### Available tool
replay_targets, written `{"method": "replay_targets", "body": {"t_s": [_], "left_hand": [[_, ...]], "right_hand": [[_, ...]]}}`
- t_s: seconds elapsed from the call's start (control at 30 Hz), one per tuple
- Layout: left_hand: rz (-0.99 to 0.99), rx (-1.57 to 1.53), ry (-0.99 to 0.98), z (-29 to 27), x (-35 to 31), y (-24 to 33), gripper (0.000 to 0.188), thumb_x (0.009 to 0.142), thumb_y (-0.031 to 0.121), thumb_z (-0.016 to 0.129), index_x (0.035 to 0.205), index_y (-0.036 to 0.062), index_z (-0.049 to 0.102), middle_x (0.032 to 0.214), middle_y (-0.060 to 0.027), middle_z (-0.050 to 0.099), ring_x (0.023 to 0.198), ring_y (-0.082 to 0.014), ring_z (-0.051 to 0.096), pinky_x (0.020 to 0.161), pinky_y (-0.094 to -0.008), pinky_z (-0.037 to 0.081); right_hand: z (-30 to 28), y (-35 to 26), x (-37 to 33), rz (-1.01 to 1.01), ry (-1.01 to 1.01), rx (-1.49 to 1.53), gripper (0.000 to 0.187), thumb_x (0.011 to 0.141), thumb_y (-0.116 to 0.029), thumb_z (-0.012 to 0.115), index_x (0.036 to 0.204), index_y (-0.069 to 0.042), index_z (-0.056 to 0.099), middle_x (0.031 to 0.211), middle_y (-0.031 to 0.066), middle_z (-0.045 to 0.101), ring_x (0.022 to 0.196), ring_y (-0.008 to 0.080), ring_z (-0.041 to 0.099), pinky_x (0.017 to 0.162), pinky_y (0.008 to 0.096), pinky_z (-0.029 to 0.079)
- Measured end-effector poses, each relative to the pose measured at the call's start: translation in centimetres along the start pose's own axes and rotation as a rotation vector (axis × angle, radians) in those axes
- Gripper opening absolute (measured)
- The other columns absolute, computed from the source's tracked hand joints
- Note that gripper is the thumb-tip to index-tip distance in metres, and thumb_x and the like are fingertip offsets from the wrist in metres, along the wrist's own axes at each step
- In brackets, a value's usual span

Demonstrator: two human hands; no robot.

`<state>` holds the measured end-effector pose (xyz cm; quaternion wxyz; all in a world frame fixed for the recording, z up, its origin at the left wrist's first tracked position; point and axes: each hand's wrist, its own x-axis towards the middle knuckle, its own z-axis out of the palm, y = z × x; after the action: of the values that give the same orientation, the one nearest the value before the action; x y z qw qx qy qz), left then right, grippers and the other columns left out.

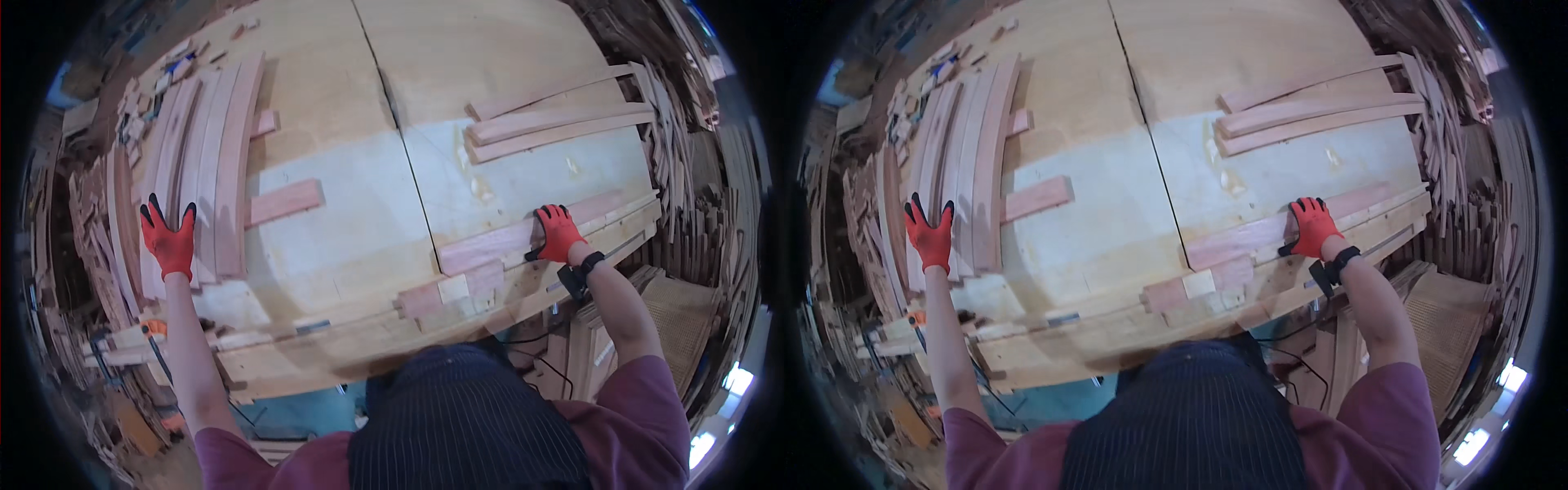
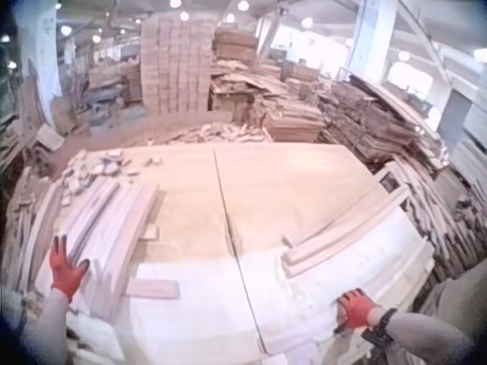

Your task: The recorder uses a table saw to cut thin wooden strips into smaller segments.

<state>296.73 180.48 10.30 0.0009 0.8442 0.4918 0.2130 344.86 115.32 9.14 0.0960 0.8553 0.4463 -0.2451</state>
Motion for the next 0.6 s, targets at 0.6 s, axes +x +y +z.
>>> {"method": "replay_targets", "body": {"t_s": [0.6], "left_hand": [[-0.179,-0.191,0.107,-11.2,-19.3,-0.6,0.079,0.087,0.026,0.083,0.149,-0.0074,0.046,0.156,-0.0316,0.042,0.148,-0.0439,0.036,0.120,-0.0501,0.030]], "right_hand": [[-0.8,-5.3,2.4,-0.136,0.003,0.100,0.044,0.083,-0.021,0.078,0.124,-0.006,0.069,0.129,0.0143,0.062,0.123,0.0372,0.057,0.106,0.0467,0.048]]}}
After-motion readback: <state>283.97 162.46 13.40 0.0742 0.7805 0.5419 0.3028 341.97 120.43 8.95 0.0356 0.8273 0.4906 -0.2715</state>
